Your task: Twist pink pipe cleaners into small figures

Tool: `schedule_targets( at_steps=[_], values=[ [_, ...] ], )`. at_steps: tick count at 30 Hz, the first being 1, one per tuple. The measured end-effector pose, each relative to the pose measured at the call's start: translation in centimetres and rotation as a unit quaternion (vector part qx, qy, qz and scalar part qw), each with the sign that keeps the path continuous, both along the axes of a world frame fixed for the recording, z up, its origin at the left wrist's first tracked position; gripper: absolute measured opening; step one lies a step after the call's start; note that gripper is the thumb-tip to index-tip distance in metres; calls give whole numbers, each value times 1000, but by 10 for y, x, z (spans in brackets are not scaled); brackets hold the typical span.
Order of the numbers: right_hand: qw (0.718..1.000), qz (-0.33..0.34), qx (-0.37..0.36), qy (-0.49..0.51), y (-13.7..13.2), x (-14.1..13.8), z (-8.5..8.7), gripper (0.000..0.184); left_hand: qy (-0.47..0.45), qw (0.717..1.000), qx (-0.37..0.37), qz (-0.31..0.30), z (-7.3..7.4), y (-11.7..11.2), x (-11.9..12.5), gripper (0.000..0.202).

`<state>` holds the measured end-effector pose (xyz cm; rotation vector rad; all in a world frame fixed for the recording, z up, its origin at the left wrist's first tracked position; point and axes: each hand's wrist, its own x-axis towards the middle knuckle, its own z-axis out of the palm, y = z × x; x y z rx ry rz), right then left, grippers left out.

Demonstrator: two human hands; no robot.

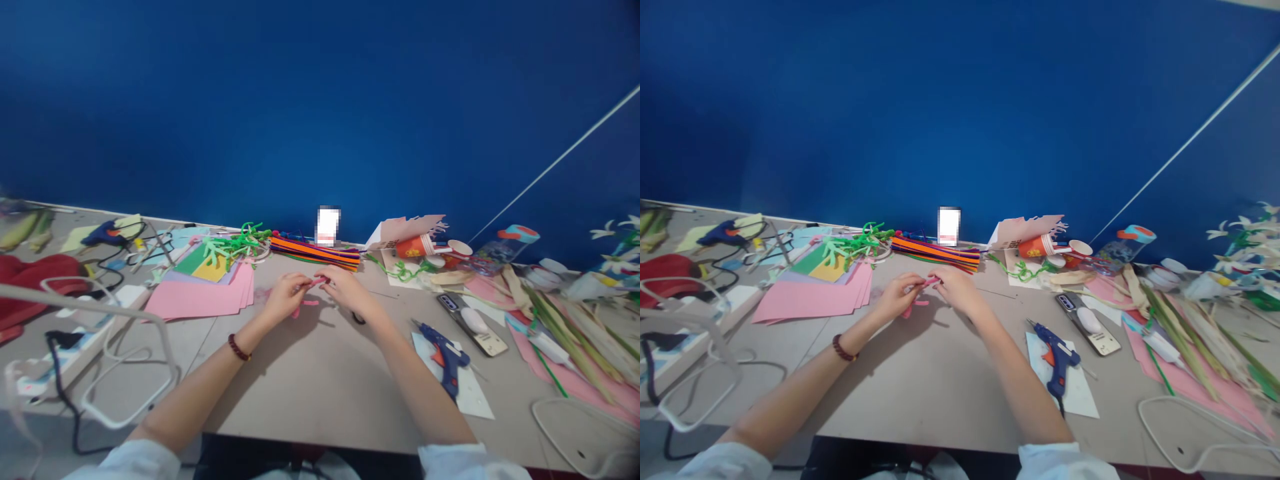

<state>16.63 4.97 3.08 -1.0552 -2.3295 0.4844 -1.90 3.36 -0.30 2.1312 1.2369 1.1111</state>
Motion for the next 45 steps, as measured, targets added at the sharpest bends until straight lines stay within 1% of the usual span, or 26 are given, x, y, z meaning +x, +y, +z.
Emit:
schedule_targets(
  at_steps=[1,3,6,9,11,14,17,20,23,26,28,30,32,33,35,36,37,39,41,43,45],
  values=[
    [999,8,31,-13,-1,0,2,23,-43,998,-47,-11,0,0,0,22],
    [996,32,72,-36,-4,-1,7,21,-119,982,-139,-33,1,1,1,25],
    [991,56,101,-62,-6,0,13,18,-202,943,-252,-75,0,3,-2,31],
    [989,68,103,-79,-8,1,16,19,-249,901,-333,-123,0,4,-4,32],
    [988,72,103,-86,-9,2,18,19,-267,879,-369,-142,2,4,-5,31],
    [987,78,112,-88,-10,3,19,18,-287,862,-389,-152,6,0,-4,30],
    [985,83,122,-92,-10,3,21,19,-284,858,-396,-166,10,-2,-4,30],
    [985,85,120,-88,-10,3,22,22,-266,863,-396,-166,10,-1,-6,28],
    [989,85,103,-67,-12,2,23,23,-264,869,-391,-151,8,2,-8,25],
    [992,64,91,-55,-13,0,21,21,-261,869,-395,-144,8,4,-9,25],
    [994,42,87,-51,-13,-1,19,20,-244,878,-390,-134,10,4,-9,25],
    [995,15,81,-47,-11,-2,15,19,-224,894,-369,-117,11,4,-9,25],
    [997,-7,63,-38,-10,-3,11,19,-193,923,-321,-95,13,2,-7,24],
    [998,-17,47,-30,-9,-4,9,18,-167,941,-281,-83,14,1,-6,23],
    [999,-35,2,-3,-8,-5,6,17,-90,979,-175,-54,16,-2,-5,21],
    [999,-45,-27,15,-8,-6,5,16,-44,991,-115,-42,18,-4,-4,20],
    [996,-56,-60,35,-8,-6,5,15,2,998,-58,-34,19,-5,-3,19],
    [985,-81,-130,75,-7,-6,5,12,85,995,40,-21,21,-9,-1,19],
    [968,-102,-197,114,-6,-6,6,9,149,981,125,-4,21,-12,1,20],
    [949,-113,-255,148,-6,-7,7,7,205,960,189,15,19,-13,2,21],
    [928,-123,-309,169,-5,-7,8,6,253,939,233,17,15,-14,2,23]
  ],
)
